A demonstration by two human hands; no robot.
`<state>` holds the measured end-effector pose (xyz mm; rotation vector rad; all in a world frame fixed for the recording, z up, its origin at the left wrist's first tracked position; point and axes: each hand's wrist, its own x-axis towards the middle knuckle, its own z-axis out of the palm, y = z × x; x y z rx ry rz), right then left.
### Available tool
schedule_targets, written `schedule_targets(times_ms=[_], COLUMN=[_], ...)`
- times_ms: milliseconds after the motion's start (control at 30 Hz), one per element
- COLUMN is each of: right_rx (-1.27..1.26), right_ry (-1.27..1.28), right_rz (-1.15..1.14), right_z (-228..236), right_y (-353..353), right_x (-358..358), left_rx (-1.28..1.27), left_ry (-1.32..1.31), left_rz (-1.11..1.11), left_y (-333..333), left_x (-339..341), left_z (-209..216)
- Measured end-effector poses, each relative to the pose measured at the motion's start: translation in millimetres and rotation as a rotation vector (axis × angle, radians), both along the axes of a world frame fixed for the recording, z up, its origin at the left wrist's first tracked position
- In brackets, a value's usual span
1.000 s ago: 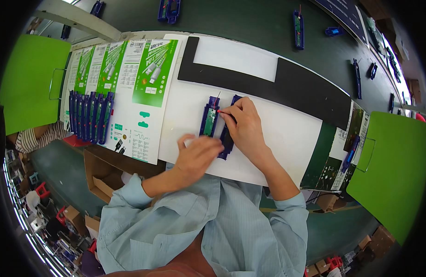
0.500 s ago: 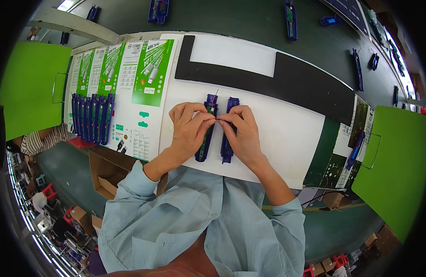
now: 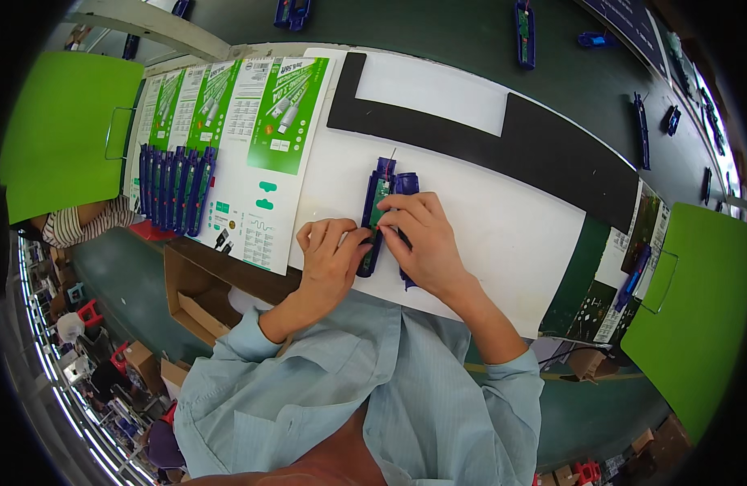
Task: The person assembles blue electronic components by hand at a workbench. They repeatedly pick up two halves of a device, align them, and press them together to close the casing. The person then places the assembled unit on the table and repeats the process with new components.
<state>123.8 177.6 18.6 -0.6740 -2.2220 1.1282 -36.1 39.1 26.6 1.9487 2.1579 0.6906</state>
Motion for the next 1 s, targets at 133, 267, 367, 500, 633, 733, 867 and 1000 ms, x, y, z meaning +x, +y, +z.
schedule_targets(times_ms=[133, 267, 367, 500, 633, 733, 867, 1000], right_rx=[0.088, 0.207, 0.233, 0.209, 0.073, -0.002, -0.062, -0.151], right_ry=[-0.053, -0.150, -0.190, -0.218, -0.194, -0.232, -0.251, -0.376], right_rz=[0.067, 0.149, 0.152, 0.150, 0.151, 0.186, 0.215, 0.278], right_z=[-6, -1, 2, 9, 18, 17, 12, 23], right_y=[-5, -4, -5, -4, 3, 7, 11, 19], right_x=[-4, -3, -5, -6, -8, -8, -12, -19], left_rx=[0.029, 0.031, 0.047, 0.048, 0.111, 0.103, 0.132, 0.138], left_ry=[-0.066, -0.136, -0.068, -0.028, -0.178, -0.179, -0.084, -0.082], left_rz=[-0.042, -0.114, -0.204, -0.199, -0.144, -0.195, -0.222, -0.218], left_y=[5, 12, 13, 9, -18, -30, -36, -39], left_x=[-3, -7, -9, -7, 4, 9, 9, 9], left_z=[-6, -7, -10, -8, -2, -10, -27, -32])
